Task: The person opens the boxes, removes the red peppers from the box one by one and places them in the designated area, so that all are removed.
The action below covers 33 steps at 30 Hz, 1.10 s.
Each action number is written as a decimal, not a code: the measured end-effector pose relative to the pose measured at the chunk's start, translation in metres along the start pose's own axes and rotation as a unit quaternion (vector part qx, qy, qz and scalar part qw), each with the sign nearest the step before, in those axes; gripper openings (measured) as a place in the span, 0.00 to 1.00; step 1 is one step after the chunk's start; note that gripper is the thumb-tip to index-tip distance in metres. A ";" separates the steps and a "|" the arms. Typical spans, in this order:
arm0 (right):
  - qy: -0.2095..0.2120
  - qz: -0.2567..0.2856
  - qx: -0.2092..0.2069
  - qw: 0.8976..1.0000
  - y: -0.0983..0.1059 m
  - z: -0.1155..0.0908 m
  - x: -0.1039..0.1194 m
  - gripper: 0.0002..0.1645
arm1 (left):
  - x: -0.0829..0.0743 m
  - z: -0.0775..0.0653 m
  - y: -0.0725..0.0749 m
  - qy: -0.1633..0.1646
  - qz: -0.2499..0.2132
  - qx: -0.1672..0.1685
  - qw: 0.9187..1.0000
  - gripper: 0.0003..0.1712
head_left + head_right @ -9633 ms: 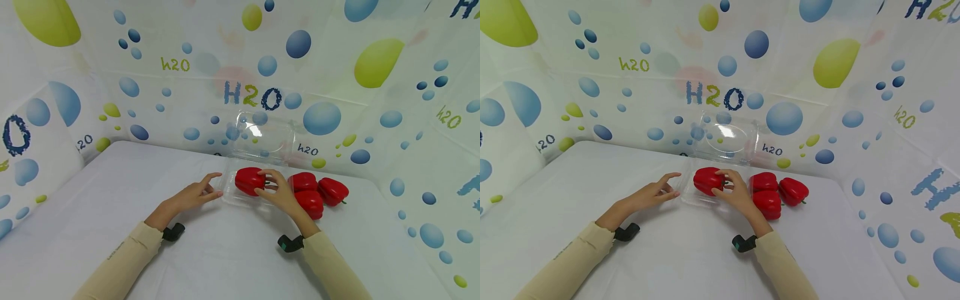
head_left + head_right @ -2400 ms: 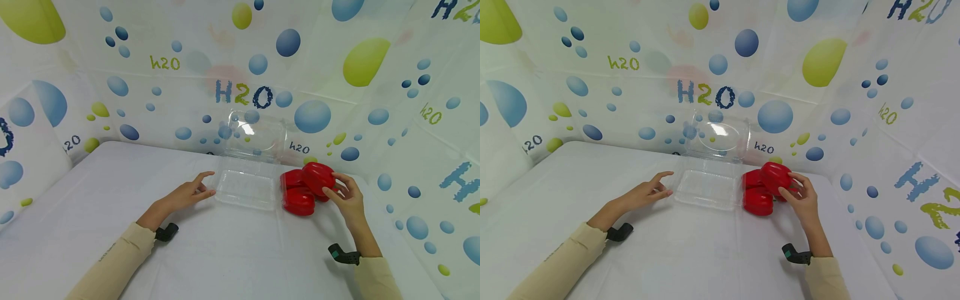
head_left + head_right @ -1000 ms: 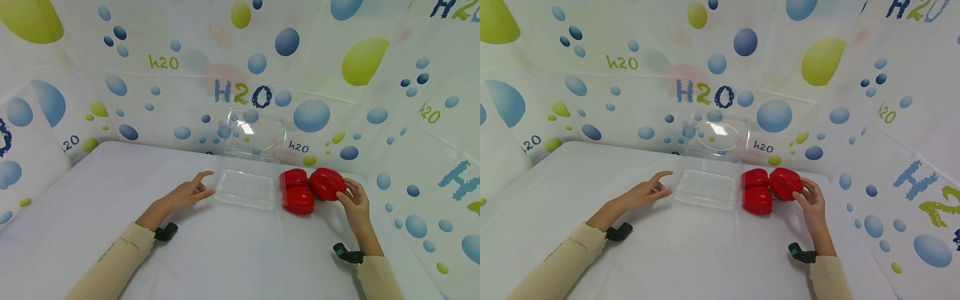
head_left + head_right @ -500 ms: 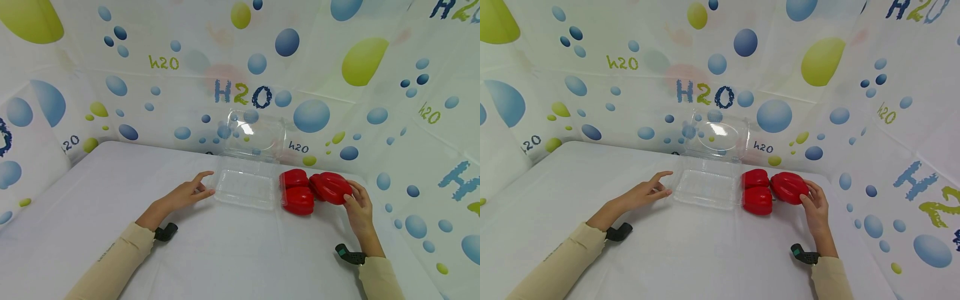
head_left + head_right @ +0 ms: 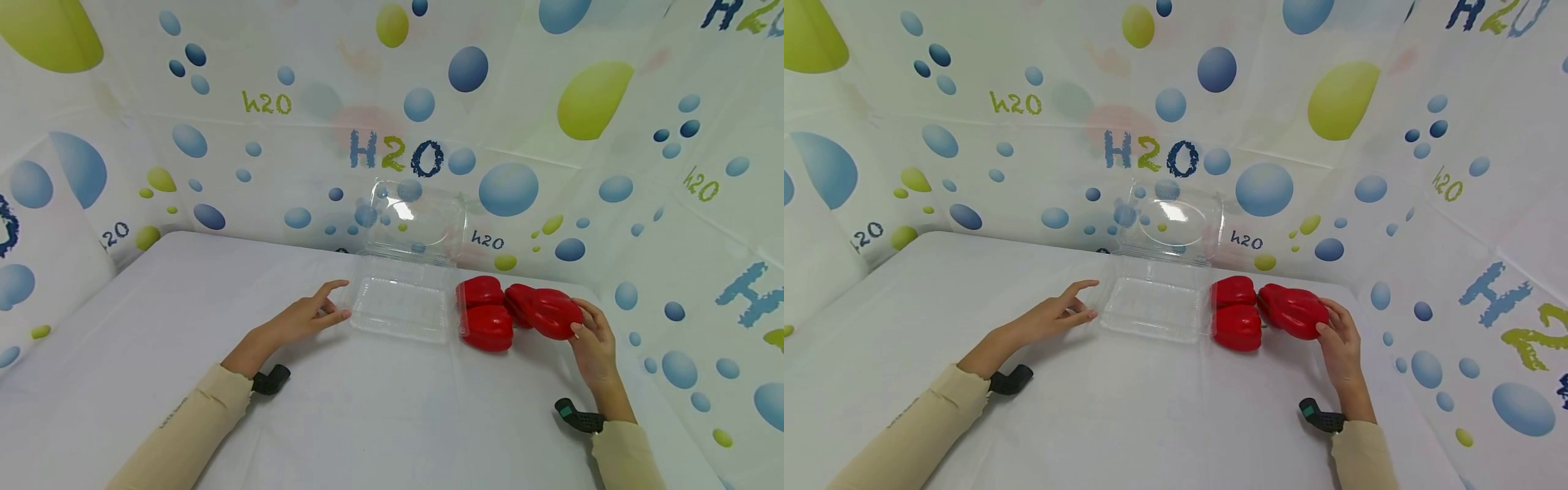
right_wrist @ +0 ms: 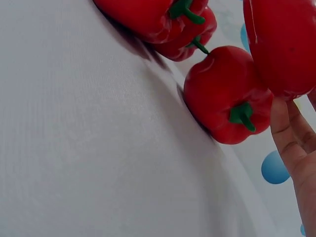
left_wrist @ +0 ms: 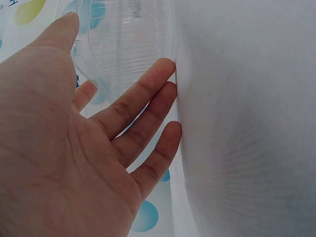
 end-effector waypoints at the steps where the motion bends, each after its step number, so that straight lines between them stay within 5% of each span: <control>1: 0.001 0.001 0.003 1.000 0.001 0.000 0.000 0.26 | 0.000 0.000 0.000 0.000 0.000 -0.001 1.000 0.40; 33: -0.014 0.033 0.120 0.992 0.029 -0.007 -0.007 0.26 | -0.001 -0.001 0.001 -0.009 -0.001 0.000 1.000 0.40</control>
Point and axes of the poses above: each hand's wrist, its own z-axis towards the middle knuckle, its own y-axis out of the back of the hand, x = y × z, the point moved 2 cm from there along z, towards the middle knuckle, and after that the axes turned 6 degrees about y, right-handed, at the moved point
